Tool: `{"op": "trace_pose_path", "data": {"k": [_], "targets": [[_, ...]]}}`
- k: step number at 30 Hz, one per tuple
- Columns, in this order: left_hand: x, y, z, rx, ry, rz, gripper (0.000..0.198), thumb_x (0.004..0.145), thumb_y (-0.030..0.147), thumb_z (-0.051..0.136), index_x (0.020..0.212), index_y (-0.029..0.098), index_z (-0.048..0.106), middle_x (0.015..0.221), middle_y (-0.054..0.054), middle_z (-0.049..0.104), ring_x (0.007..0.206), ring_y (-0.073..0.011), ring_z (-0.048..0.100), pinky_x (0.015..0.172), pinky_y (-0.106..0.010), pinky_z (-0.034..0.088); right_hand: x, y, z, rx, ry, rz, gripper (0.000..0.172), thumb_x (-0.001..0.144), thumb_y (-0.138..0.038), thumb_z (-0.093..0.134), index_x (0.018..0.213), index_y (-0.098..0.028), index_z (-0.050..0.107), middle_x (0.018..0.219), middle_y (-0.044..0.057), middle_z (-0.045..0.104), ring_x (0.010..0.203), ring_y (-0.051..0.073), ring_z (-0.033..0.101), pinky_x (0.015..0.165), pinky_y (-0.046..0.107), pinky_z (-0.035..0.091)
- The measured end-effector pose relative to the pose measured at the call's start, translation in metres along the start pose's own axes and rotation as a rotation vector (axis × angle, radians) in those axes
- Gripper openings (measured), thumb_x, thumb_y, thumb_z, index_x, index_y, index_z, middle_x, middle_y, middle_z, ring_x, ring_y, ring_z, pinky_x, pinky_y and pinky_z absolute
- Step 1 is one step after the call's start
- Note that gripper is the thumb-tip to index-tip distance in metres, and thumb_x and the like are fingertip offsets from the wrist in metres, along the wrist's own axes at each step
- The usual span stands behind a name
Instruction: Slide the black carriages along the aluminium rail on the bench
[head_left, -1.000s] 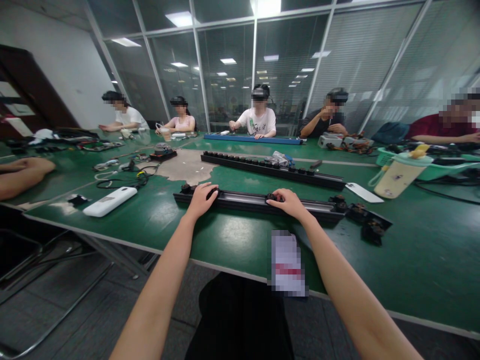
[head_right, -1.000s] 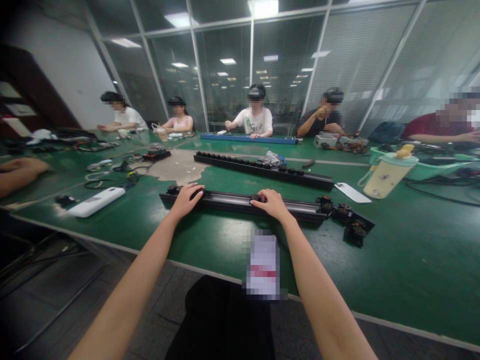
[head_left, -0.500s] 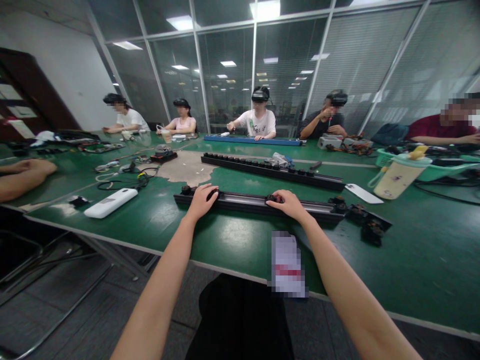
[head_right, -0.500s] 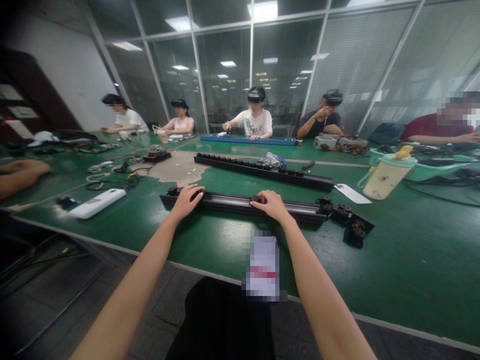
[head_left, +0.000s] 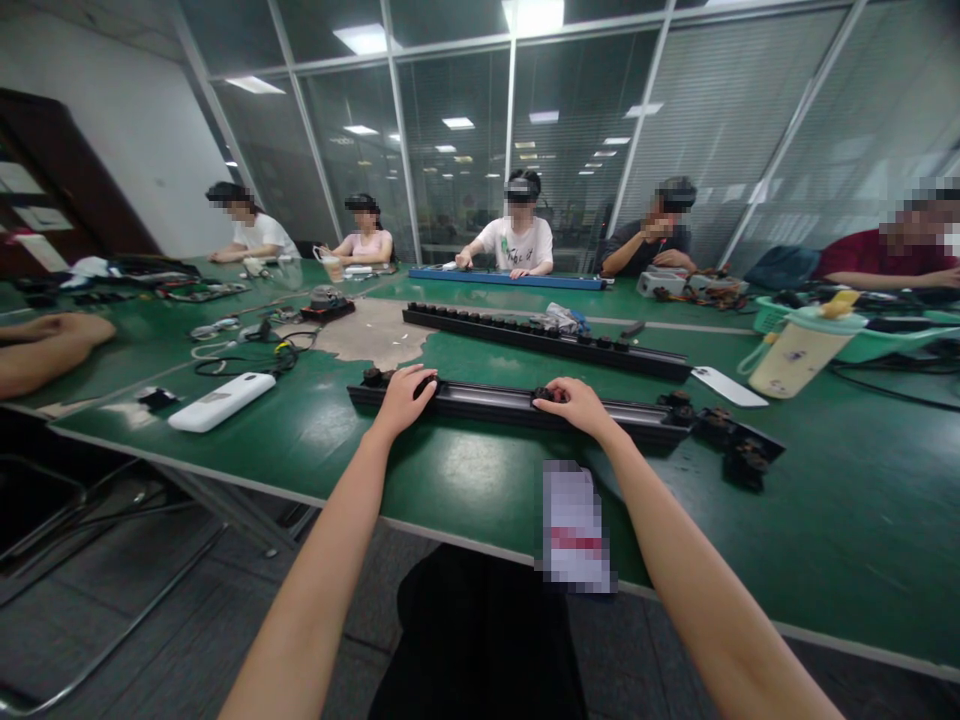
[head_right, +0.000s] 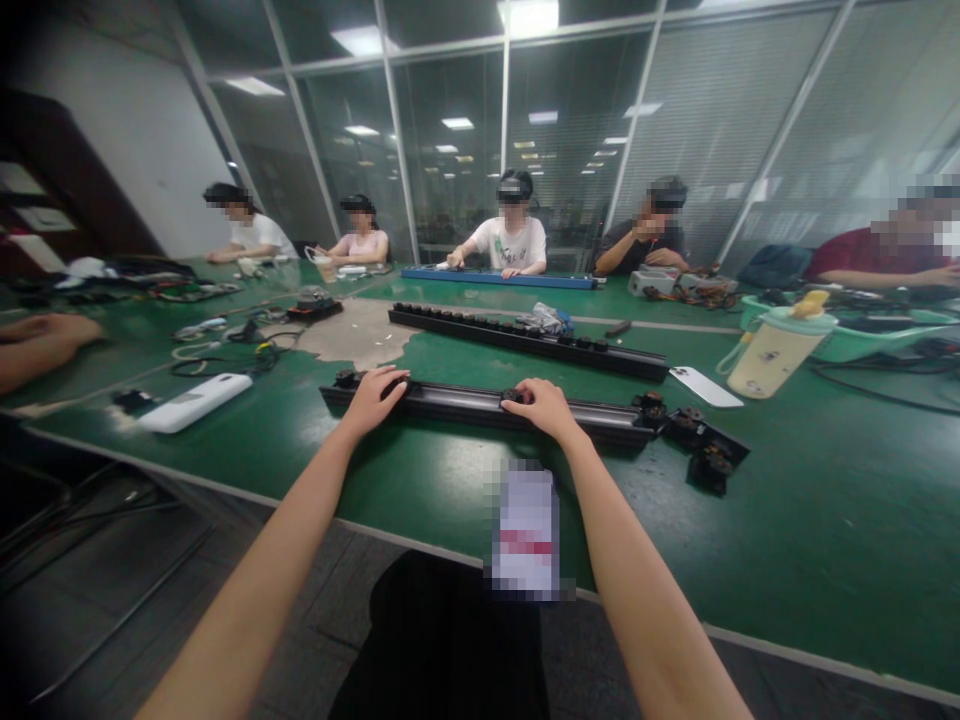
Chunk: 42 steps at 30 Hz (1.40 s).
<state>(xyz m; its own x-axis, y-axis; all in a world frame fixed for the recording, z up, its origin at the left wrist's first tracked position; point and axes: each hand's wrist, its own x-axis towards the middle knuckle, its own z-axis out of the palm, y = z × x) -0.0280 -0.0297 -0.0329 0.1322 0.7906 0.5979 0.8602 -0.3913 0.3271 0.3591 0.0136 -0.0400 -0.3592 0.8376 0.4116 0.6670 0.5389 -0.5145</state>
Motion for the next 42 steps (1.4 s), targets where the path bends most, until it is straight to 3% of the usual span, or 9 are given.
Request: {"op": "trace_pose_path", "data": {"k": [42], "targets": [[0.0003, 0.0002, -0.0004, -0.006, -0.005, -0.001, 0.040, 0.100, 0.045, 0.046, 0.123, 0.022, 0.071, 0.130, -0.009, 0.072, 0.136, -0.0280, 0.054, 0.121, -0.051, 0.038, -0.0018, -0.0023, -0.0008, -0.022, -0.007, -0.009, 0.034, 0.085, -0.057, 0.070, 0.091, -0.023, 0.064, 0.084, 0.003, 0.067, 0.086, 0.023, 0.058, 0.079, 0.035, 0.039]]}}
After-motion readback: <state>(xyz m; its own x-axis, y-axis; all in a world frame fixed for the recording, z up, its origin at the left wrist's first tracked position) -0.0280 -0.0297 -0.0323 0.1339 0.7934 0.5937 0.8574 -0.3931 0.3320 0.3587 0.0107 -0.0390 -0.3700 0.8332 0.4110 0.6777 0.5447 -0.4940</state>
